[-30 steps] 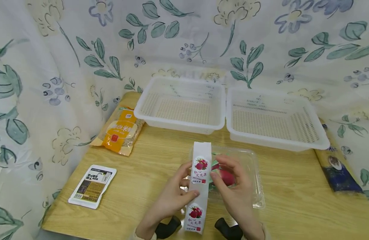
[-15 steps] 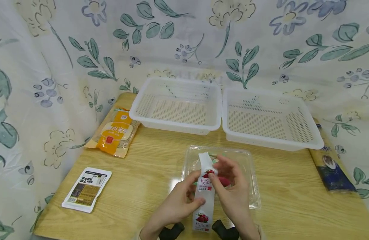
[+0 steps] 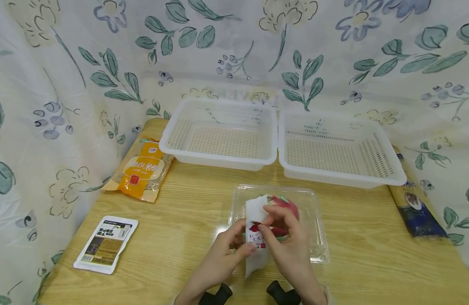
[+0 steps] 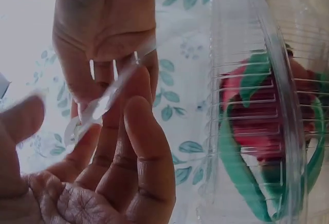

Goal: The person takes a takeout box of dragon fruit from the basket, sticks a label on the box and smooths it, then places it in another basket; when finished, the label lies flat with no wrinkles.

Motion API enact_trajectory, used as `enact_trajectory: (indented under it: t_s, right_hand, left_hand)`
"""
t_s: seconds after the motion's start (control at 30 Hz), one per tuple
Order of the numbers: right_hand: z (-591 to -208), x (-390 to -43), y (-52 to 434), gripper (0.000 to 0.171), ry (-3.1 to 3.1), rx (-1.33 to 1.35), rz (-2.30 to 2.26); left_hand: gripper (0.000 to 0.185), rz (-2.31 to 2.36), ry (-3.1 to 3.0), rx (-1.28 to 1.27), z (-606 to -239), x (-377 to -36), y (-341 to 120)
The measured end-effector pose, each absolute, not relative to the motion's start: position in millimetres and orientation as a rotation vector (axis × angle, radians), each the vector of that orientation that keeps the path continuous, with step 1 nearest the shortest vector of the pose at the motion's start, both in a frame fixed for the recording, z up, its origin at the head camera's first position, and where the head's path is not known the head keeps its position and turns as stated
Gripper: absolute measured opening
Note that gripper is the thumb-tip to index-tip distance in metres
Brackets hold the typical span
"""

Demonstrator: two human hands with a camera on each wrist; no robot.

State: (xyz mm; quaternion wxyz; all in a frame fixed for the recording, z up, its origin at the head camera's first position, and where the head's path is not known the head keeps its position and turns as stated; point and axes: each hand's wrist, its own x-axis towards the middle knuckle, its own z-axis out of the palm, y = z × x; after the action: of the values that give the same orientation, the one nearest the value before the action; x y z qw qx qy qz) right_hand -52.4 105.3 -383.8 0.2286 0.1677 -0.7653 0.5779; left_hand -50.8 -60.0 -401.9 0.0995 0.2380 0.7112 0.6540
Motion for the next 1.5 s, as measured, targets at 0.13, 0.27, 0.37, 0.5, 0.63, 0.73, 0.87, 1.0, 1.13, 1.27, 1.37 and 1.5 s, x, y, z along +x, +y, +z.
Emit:
enact_trajectory:
  t_s: [0.13,0.27,0.37,0.5,0.63,0.73,0.87,1.0,1.13,1.27,1.37,1.5]
  right_hand:
    - [-388,-49,101,0.048,-2.178,0.553,1.529]
    - [-391,-48,96,0.047,-2.192,0.679,1.493]
    - [-393,-47,94,0.045,-2.211,0.743,1.492]
    - [-395,-44,93,0.048,-2.218,0.809,1.501]
    - [-395,-40,94,0.046,-2.208,0.853,1.551]
    - [-395,-39,95,0.041,-2.187,0.889,1.607]
    - [-395,-38,98,0.038,-2.149,0.900,1.652]
    - [-396,-38,104,0.038,-2.134,0.844,1.681]
    - [-397,-40,111,0.038,-2.128,0.790,1.711]
    - [-396,-42,115,0.037,-2.112,0.762,1.738]
    - [-396,-44,116,0.036,-2.101,0.749,1.735]
    - [-396,-44,118,0.035,-2.095,0.733,1.727]
  left_hand:
    - [0.034,2.069,2.047,0.628,-400,-50,-66]
    - [0.032,2.086,2.068,0.503,-397,-52,-74]
    - [0.033,2.074,2.096,0.406,-395,-54,-81]
    - [0.036,2.079,2.118,0.273,-394,-60,-94]
    - [0.033,2.084,2.130,0.068,-395,-68,-107]
    - [0.030,2.060,2.156,-0.087,-399,-78,-117]
    - [0.033,1.931,2.212,-0.163,-409,-96,-135]
    - [0.035,1.741,2.248,-0.147,-424,-117,-153]
    - [0.030,1.578,2.265,-0.113,-440,-138,-165]
    - [0.027,1.441,2.335,-0.043,-449,-152,-171]
    - [0.023,1.353,2.427,0.016,-452,-158,-174]
    - [0.016,1.162,2.608,0.006,-450,-165,-172]
